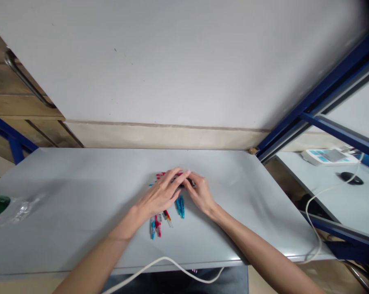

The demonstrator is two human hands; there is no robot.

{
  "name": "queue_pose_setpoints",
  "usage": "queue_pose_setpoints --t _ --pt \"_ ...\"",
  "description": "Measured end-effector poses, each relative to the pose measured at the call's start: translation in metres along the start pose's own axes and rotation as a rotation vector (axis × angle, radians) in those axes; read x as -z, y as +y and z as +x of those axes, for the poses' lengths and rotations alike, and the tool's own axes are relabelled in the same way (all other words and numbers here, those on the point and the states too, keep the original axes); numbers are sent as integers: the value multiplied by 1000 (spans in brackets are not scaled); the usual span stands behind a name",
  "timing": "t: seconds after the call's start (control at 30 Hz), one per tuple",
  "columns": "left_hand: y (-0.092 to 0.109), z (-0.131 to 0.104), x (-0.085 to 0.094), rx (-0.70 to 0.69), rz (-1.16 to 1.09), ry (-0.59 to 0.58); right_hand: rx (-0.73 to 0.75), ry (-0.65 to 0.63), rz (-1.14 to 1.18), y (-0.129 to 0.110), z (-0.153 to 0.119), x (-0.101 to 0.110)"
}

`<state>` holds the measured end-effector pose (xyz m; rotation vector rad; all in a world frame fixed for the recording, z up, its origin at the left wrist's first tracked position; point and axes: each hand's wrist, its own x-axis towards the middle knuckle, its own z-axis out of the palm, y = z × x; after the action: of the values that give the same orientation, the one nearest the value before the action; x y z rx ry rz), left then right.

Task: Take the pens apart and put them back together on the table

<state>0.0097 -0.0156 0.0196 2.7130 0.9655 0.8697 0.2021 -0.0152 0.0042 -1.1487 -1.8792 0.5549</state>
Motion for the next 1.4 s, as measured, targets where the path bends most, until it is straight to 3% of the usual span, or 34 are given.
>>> queue_pose_setpoints --t 0.1,0.2,0.4,0.57,0.8,0.97,1.1,1.23,1.4 --pt "-12 1 8 63 132 86 -124 15 113 0 2 4" --pt "-22 -1 12 83 209 80 -186 64 207 -1 2 7" --pt "-21 -7 6 73 95 37 -303 -8 241 -3 3 8" --pt "-20 -8 0 149 -44 73 -273 -31 403 -1 6 12" --pt "-30 -6 1 151 -142 203 -279 -69 318 -1 5 16" --pt "-38 -7 3 109 -98 176 -227 -82 218 1 6 19" --pt "-36 -7 6 40 -27 130 -115 -238 70 6 12 33" --pt "-33 -6 9 23 -47 -42 102 -395 -41 13 18 47" --pt "-33 -8 6 23 -12 -140 191 -444 -249 19 16 47"
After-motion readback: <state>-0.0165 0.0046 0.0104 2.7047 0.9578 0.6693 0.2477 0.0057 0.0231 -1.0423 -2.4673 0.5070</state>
